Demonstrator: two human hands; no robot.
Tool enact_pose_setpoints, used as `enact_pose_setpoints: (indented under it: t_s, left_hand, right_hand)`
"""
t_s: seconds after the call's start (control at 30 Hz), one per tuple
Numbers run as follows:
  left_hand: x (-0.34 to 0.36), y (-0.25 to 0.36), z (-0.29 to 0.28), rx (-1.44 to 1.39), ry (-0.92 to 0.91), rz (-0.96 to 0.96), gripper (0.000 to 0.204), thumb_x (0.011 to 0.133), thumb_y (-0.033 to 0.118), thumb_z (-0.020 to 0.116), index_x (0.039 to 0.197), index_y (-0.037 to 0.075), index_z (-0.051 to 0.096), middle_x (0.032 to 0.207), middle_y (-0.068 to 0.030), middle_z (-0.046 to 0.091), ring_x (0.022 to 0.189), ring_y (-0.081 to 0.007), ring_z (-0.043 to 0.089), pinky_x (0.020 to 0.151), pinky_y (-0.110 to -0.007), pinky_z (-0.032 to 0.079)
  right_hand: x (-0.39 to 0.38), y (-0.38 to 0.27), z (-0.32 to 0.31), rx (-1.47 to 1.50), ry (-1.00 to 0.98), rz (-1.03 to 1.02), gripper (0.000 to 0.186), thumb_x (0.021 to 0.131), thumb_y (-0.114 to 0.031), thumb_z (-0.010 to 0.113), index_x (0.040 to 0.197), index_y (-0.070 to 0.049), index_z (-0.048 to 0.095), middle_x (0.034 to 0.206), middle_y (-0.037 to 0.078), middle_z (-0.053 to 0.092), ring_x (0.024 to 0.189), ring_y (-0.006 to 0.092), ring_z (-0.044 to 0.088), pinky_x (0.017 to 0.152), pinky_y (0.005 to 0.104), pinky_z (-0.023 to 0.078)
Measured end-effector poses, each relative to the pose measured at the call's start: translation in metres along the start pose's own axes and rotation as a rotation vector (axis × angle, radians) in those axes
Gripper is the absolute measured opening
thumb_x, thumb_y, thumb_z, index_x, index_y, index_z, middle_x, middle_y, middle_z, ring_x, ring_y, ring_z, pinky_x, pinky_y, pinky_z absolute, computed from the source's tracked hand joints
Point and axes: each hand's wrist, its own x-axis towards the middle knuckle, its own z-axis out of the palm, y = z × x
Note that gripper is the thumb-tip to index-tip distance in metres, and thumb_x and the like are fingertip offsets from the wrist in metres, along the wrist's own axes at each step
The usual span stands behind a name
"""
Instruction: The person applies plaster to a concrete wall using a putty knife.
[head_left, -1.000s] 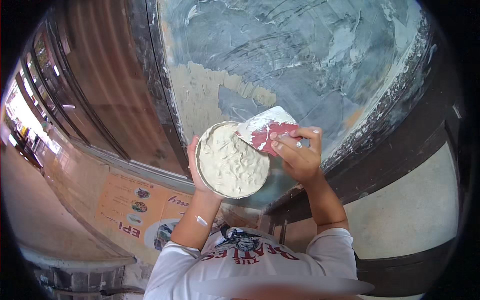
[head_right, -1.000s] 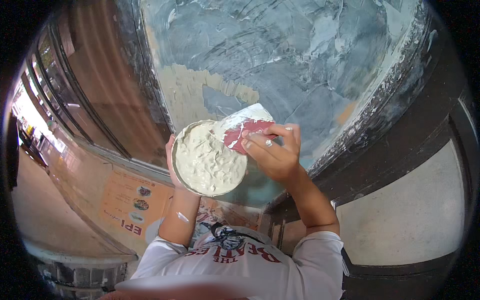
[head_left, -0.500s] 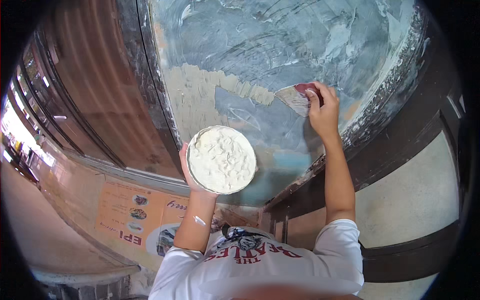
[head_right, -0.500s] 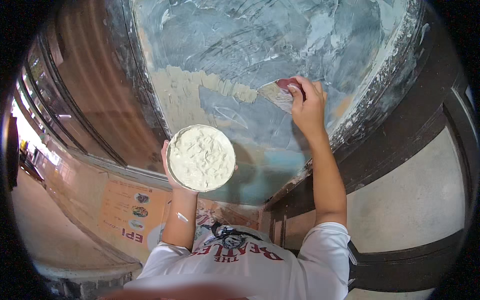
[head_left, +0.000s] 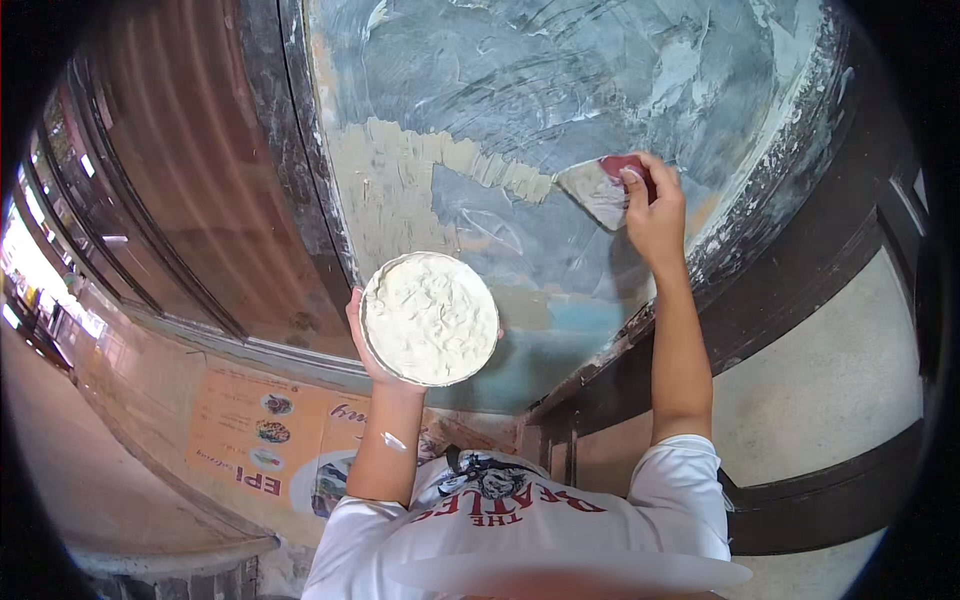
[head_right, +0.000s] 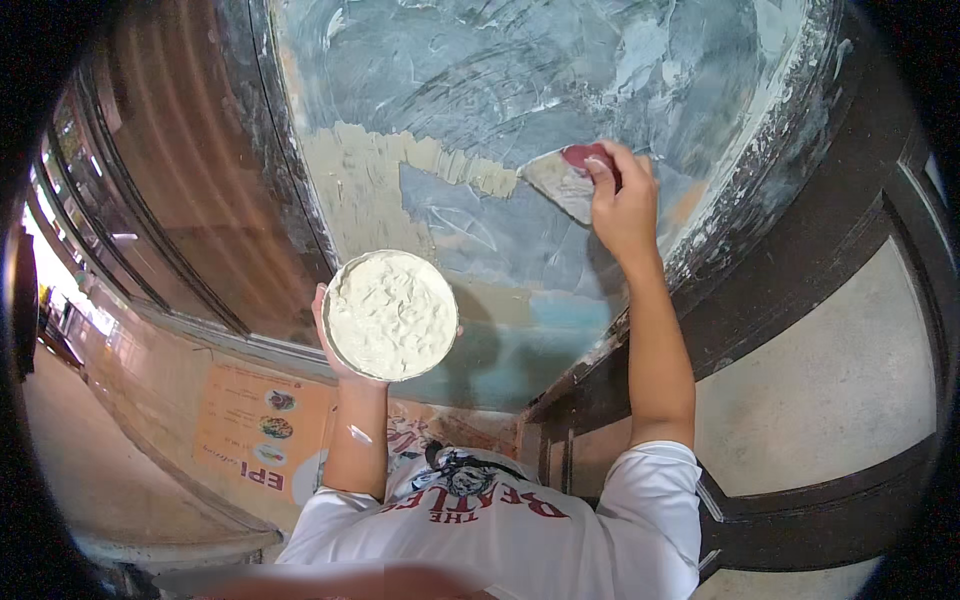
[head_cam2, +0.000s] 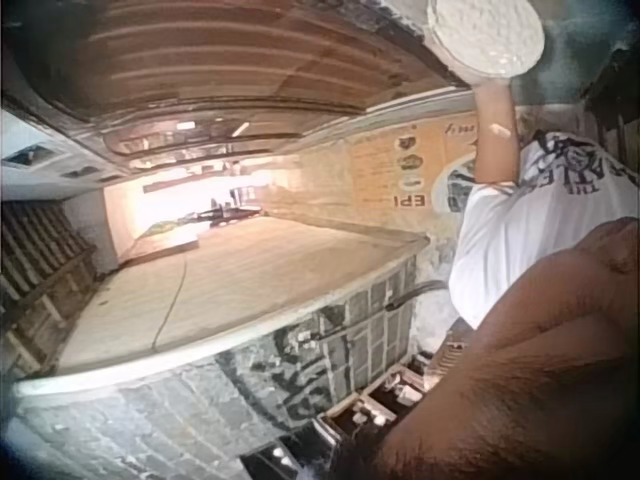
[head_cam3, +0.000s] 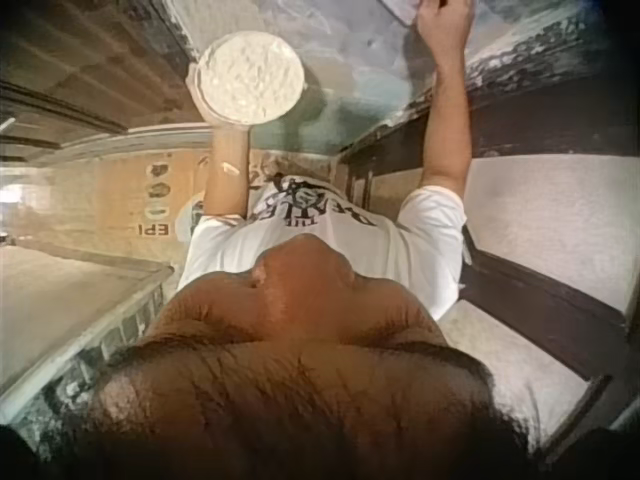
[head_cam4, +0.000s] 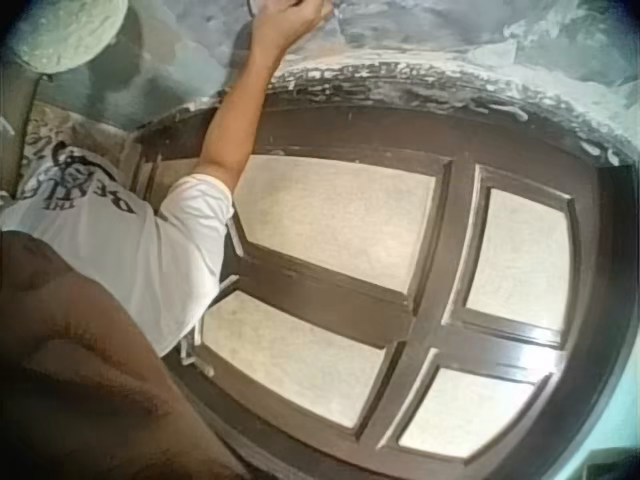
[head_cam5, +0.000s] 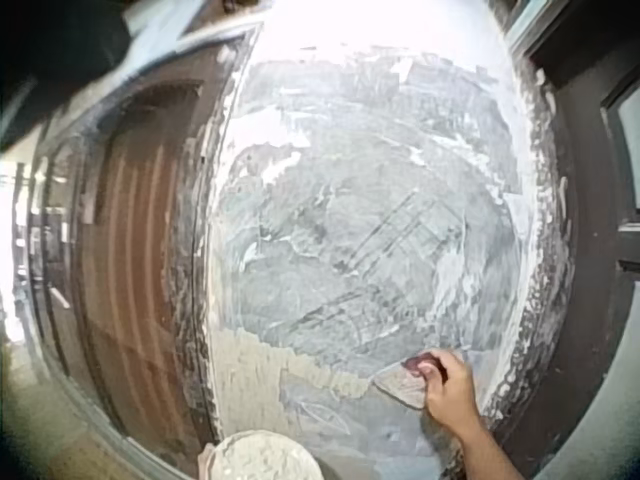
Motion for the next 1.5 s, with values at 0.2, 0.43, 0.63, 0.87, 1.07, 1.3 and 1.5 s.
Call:
enact_pose_setpoints:
  t_s: [0.2,0.43,0.63,0.87,1.07,1.3,1.5]
  left_hand:
    - [0.003,-0.002,-0.001,0.006,-0.025,-0.001,0.078,0.096,0.066,0.041,0.144,0.006,0.054,0.144,-0.0184,0.057,0.126,-0.0415,0.058,0.104,-0.061,0.048]
    - [0.004,-0.001,-0.002,0.003,-0.001,-0.02,0.077,0.096,0.065,0.04,0.144,0.006,0.054,0.144,-0.0189,0.057,0.125,-0.0416,0.059,0.103,-0.062,0.049]
    - [0.006,0.002,-0.01,-0.002,0.003,-0.011,0.076,0.097,0.065,0.04,0.144,0.007,0.054,0.146,-0.0183,0.056,0.128,-0.0411,0.057,0.104,-0.063,0.047]
    - [0.005,0.005,-0.01,0.013,-0.018,-0.012,0.076,0.097,0.064,0.04,0.144,0.006,0.054,0.145,-0.0177,0.057,0.126,-0.0395,0.059,0.105,-0.058,0.049]
    - [0.0,0.006,-0.008,-0.02,-0.009,-0.019,0.075,0.098,0.063,0.039,0.144,0.006,0.054,0.145,-0.0177,0.057,0.127,-0.0403,0.058,0.105,-0.06,0.048]
    - [0.002,0.007,-0.008,0.016,-0.049,-0.012,0.076,0.098,0.064,0.039,0.144,0.006,0.053,0.145,-0.0185,0.056,0.127,-0.041,0.057,0.104,-0.061,0.048]
    - [0.0,0.008,-0.007,0.008,0.012,-0.015,0.078,0.097,0.066,0.038,0.145,0.006,0.053,0.145,-0.0197,0.056,0.128,-0.0428,0.057,0.105,-0.062,0.047]
  right_hand:
    - [0.001,-0.003,0.004,-0.185,-0.049,-0.123,0.024,0.095,-0.015,0.067,0.117,-0.009,0.069,0.103,0.01,0.072,0.102,0.0307,0.06,0.089,0.0426,0.04]
    - [-0.014,0.001,0.007,-0.2,-0.066,-0.141,0.022,0.092,-0.011,0.068,0.114,-0.007,0.071,0.106,0.009,0.074,0.099,0.0297,0.061,0.088,0.0422,0.04]
    - [-0.001,0.0,0.002,-0.1,-0.016,-0.046,0.022,0.092,-0.013,0.069,0.114,-0.008,0.071,0.106,0.009,0.073,0.099,0.0312,0.061,0.09,0.0426,0.041]
    - [-0.007,-0.013,0.006,-0.244,-0.11,-0.104,0.021,0.093,-0.013,0.068,0.114,-0.01,0.071,0.106,0.007,0.073,0.098,0.0289,0.06,0.09,0.0407,0.041]
    - [-0.002,-0.009,-0.001,-0.108,-0.042,-0.049,0.022,0.093,-0.013,0.067,0.114,-0.008,0.07,0.105,0.009,0.073,0.1,0.0312,0.06,0.089,0.0432,0.043]
    - [-0.003,-0.004,0.003,-0.188,-0.052,-0.073,0.02,0.094,-0.013,0.067,0.113,-0.008,0.071,0.104,0.013,0.072,0.098,0.0321,0.062,0.088,0.0412,0.043]
    - [-0.013,0.002,0.0,-0.048,-0.046,-0.069,0.021,0.094,-0.011,0.067,0.113,-0.006,0.07,0.101,0.013,0.072,0.091,0.0342,0.062,0.081,0.0437,0.048]
